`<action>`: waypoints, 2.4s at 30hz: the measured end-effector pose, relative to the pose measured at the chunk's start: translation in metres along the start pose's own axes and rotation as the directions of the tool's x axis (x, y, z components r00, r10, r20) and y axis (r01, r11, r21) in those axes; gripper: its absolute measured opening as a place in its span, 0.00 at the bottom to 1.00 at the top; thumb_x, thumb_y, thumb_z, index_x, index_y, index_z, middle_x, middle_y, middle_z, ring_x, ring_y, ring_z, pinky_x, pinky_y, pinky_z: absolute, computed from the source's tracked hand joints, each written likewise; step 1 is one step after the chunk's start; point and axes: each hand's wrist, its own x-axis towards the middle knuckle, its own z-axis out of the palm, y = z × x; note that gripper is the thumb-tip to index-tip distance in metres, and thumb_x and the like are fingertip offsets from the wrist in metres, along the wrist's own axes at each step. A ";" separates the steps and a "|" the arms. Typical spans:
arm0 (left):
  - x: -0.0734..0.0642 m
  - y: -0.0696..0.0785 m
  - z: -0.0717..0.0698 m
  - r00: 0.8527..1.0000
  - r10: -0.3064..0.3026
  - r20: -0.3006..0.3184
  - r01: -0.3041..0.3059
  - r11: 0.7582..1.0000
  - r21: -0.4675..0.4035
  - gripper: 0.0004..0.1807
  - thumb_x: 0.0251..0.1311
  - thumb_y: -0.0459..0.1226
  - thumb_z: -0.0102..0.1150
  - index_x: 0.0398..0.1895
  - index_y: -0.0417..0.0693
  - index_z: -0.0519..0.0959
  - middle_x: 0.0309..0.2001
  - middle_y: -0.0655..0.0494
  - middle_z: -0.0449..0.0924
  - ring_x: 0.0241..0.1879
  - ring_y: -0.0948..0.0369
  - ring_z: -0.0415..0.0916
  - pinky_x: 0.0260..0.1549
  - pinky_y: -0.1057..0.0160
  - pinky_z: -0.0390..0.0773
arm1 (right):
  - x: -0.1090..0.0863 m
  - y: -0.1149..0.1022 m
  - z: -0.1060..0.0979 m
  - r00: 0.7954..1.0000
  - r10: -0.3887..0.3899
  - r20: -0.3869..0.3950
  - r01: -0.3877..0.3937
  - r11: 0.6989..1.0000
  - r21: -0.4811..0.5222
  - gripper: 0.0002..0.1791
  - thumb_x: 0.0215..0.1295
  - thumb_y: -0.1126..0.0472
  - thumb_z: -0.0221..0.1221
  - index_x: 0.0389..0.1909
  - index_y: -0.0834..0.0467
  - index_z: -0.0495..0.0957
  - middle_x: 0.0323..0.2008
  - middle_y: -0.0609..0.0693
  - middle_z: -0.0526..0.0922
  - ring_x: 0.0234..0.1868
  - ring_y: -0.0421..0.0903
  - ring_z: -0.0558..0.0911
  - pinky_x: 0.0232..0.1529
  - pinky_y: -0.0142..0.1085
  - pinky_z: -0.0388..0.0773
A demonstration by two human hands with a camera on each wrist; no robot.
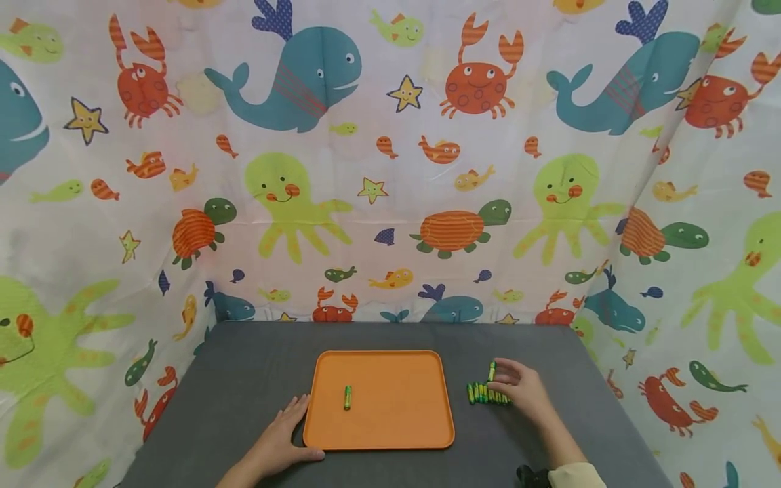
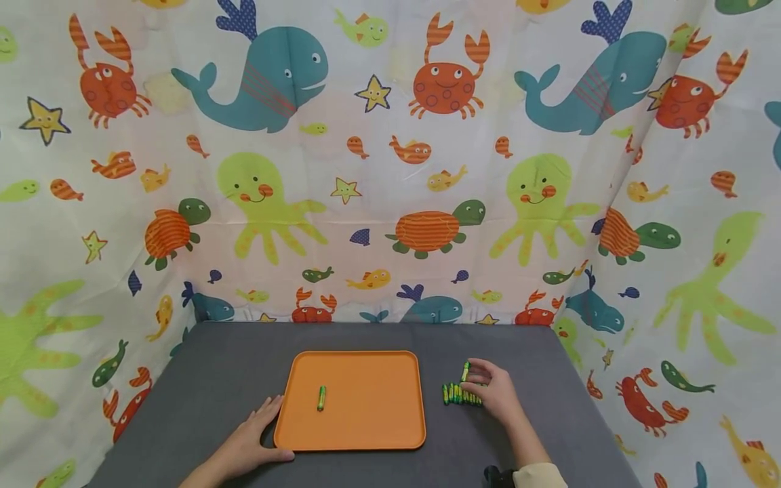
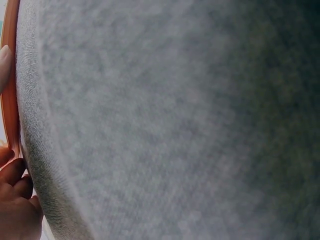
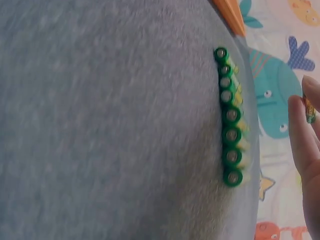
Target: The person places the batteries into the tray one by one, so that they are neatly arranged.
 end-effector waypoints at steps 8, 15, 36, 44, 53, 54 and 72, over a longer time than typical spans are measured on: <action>0.000 0.001 0.000 1.000 -0.011 0.005 0.011 1.000 -0.003 0.67 0.43 0.65 0.75 0.81 0.46 0.52 0.80 0.42 0.51 0.80 0.40 0.42 0.73 0.30 0.45 | 0.005 -0.015 0.014 1.000 -0.015 0.021 0.014 0.999 0.047 0.34 0.58 0.61 0.73 0.65 0.64 0.75 0.56 0.65 0.82 0.48 0.48 0.87 0.43 0.33 0.86; 0.000 0.001 0.000 1.000 -0.023 0.003 0.023 1.000 -0.005 0.67 0.42 0.64 0.75 0.81 0.45 0.53 0.80 0.41 0.51 0.79 0.39 0.43 0.73 0.30 0.45 | 0.011 -0.032 0.029 0.999 -0.024 0.036 0.024 1.000 0.012 0.31 0.59 0.64 0.72 0.64 0.61 0.77 0.54 0.61 0.84 0.46 0.47 0.87 0.45 0.37 0.87; 0.000 0.004 -0.002 1.000 -0.028 0.009 0.028 1.000 -0.004 0.67 0.42 0.65 0.75 0.81 0.46 0.52 0.80 0.42 0.51 0.79 0.39 0.42 0.73 0.30 0.45 | 0.025 -0.083 0.067 0.989 -0.109 0.096 0.099 0.990 0.097 0.28 0.57 0.66 0.73 0.60 0.57 0.80 0.50 0.55 0.86 0.46 0.49 0.86 0.44 0.39 0.87; 0.000 0.006 -0.002 0.999 -0.030 0.011 0.030 1.000 -0.006 0.67 0.42 0.64 0.76 0.81 0.45 0.53 0.80 0.42 0.51 0.79 0.39 0.42 0.74 0.30 0.43 | 0.026 -0.093 0.092 0.985 -0.099 0.144 0.084 0.991 0.106 0.27 0.56 0.66 0.73 0.59 0.58 0.80 0.49 0.54 0.86 0.45 0.50 0.86 0.44 0.40 0.88; -0.001 0.004 -0.002 1.000 -0.025 0.012 0.025 1.000 -0.001 0.67 0.42 0.65 0.75 0.81 0.45 0.53 0.80 0.42 0.51 0.79 0.39 0.42 0.73 0.30 0.44 | 0.026 -0.103 0.114 0.969 -0.144 0.203 0.128 0.988 0.091 0.29 0.56 0.64 0.74 0.60 0.60 0.79 0.47 0.54 0.85 0.43 0.46 0.85 0.43 0.39 0.88; -0.001 0.004 -0.002 1.000 -0.025 0.012 0.025 1.000 -0.002 0.67 0.42 0.65 0.75 0.81 0.45 0.53 0.80 0.42 0.51 0.79 0.40 0.42 0.73 0.30 0.44 | 0.026 -0.104 0.116 0.966 -0.151 0.211 0.134 0.987 0.093 0.29 0.56 0.65 0.74 0.60 0.61 0.79 0.47 0.54 0.85 0.43 0.46 0.85 0.43 0.39 0.88; 0.000 0.008 -0.002 1.000 -0.012 0.016 0.012 1.000 0.002 0.66 0.45 0.64 0.75 0.81 0.44 0.53 0.80 0.41 0.51 0.79 0.39 0.42 0.73 0.30 0.44 | 0.023 -0.121 0.177 0.939 -0.152 0.310 0.112 0.984 0.142 0.29 0.56 0.67 0.73 0.60 0.62 0.79 0.47 0.58 0.84 0.44 0.51 0.86 0.42 0.41 0.87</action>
